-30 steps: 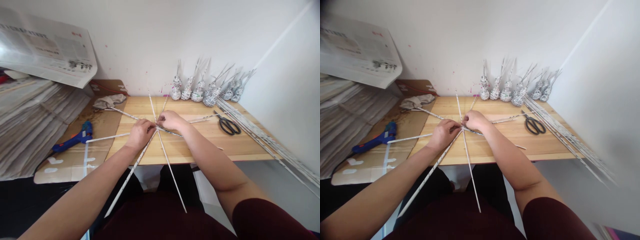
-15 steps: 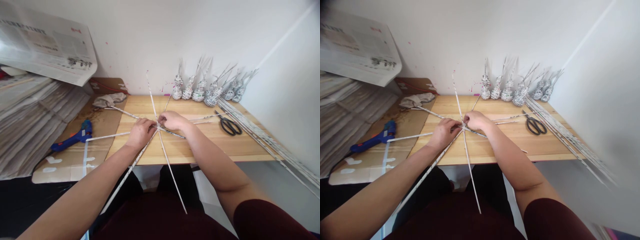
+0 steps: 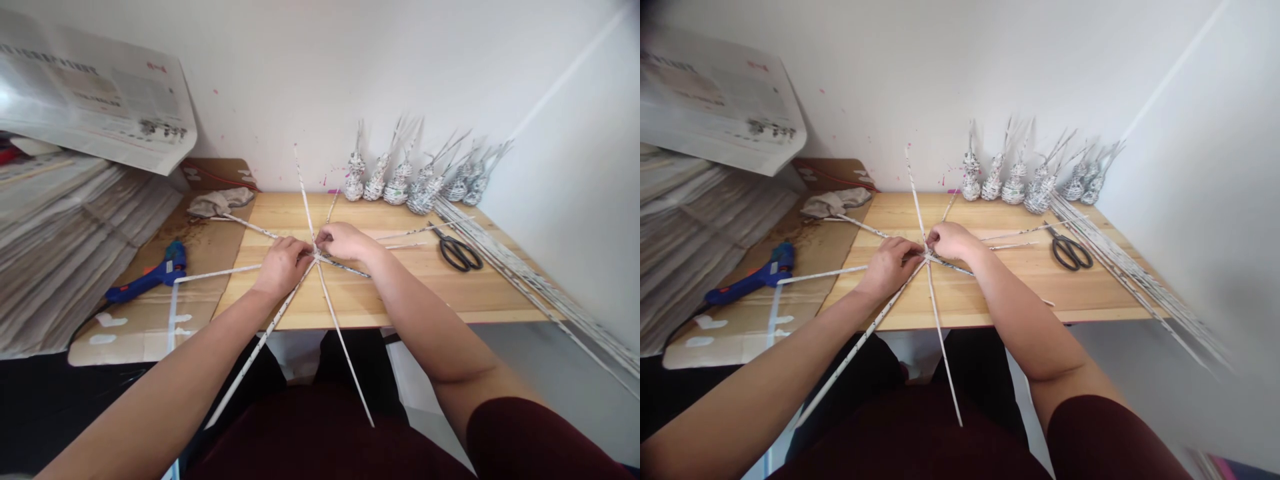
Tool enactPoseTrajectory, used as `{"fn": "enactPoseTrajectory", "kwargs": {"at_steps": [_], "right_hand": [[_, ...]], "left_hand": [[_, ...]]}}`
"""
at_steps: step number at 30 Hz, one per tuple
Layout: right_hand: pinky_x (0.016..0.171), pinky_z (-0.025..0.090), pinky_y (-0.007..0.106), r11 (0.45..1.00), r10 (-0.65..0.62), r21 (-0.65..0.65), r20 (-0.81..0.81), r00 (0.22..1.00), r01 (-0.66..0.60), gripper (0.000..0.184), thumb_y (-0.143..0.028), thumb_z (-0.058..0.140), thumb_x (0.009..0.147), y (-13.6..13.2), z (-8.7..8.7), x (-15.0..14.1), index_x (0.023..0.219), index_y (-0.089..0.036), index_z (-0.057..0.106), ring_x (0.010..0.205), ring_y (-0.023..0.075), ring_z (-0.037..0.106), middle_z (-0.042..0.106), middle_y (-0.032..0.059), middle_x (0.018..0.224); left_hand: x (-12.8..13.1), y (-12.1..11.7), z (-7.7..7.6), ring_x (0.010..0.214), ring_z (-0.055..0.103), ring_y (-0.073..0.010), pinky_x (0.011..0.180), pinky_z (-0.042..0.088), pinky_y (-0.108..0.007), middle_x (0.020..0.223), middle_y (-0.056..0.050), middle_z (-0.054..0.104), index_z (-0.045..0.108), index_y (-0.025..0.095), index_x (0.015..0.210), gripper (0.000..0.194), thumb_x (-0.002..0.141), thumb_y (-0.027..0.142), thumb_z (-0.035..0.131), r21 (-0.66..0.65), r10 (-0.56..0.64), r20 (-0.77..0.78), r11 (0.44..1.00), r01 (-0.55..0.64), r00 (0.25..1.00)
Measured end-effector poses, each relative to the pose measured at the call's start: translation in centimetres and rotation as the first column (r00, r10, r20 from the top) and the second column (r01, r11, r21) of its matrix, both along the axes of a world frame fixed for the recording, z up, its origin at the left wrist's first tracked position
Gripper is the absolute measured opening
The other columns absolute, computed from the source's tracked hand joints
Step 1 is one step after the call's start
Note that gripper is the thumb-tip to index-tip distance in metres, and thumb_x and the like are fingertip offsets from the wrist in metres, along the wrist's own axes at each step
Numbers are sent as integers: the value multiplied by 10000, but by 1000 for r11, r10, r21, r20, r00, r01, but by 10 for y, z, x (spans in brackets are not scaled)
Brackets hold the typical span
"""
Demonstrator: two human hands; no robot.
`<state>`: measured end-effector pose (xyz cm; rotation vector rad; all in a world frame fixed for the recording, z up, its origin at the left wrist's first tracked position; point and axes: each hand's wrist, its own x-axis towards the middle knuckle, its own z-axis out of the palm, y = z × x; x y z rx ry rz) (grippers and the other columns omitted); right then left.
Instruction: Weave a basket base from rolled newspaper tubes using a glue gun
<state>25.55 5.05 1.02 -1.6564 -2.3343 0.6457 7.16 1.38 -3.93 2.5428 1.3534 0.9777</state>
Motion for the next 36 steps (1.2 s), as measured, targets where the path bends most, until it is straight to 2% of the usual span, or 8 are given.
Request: {"fn": "enactPoseTrajectory", "kwargs": {"at_steps": [7, 14, 19, 25, 31, 36], "right_hand": [[651, 437, 204, 999, 22, -35, -76, 997, -25, 147, -133, 692, 773, 1, -1, 4, 896, -193, 745, 735, 128, 642, 751, 12, 853], [689, 433, 200, 999, 44, 22, -88, 995, -42, 157, -90, 652, 796, 4, -1, 7, 872, -187, 749, 750, 120, 640, 746, 14, 843], [654, 410, 200, 995, 92, 31, -73, 993, -90, 156, -125, 685, 776, 3, -1, 9, 907, -188, 742, 748, 123, 628, 738, 10, 847], [686, 414, 222, 983, 158, 89, 8, 987, -158, 293, -53, 596, 763, -1, 2, 9, 983, -190, 732, 791, 151, 636, 740, 31, 888], [704, 405, 240, 973, 161, 156, 82, 983, -173, 280, -65, 570, 794, -1, 3, 10, 994, -183, 726, 818, 172, 634, 741, 55, 925], [726, 410, 236, 969, 131, 209, 13, 991, -130, 301, -56, 547, 786, -1, 2, 12, 1004, -174, 718, 824, 165, 626, 739, 56, 965]], "left_hand": [[0, 0, -1, 924, 583, -242, 886, 468, -386, 926, -62, 691, 684, 182, 946, 99, 863, 221, 645, 3, 7, 7, 1000, -7, 1000], [0, 1, -2, 926, 598, -244, 883, 471, -391, 942, -60, 698, 677, 177, 977, 133, 850, 211, 653, 14, 9, 26, 1000, -9, 1000], [0, 0, -1, 944, 601, -244, 899, 470, -390, 955, -55, 699, 669, 193, 974, 124, 855, 216, 640, -4, 22, 17, 1000, -22, 1000], [1, -1, 1, 934, 607, -246, 896, 472, -399, 969, -62, 701, 658, 195, 1011, 161, 855, 224, 633, -25, 26, 23, 999, -26, 999], [0, -1, 0, 939, 605, -242, 901, 470, -395, 952, -67, 691, 675, 196, 979, 132, 868, 239, 619, -26, 28, 20, 999, -27, 999], [-1, -1, -1, 943, 596, -235, 913, 466, -390, 948, -61, 689, 673, 198, 991, 138, 878, 255, 619, -21, 22, 28, 1000, -21, 999]]}}
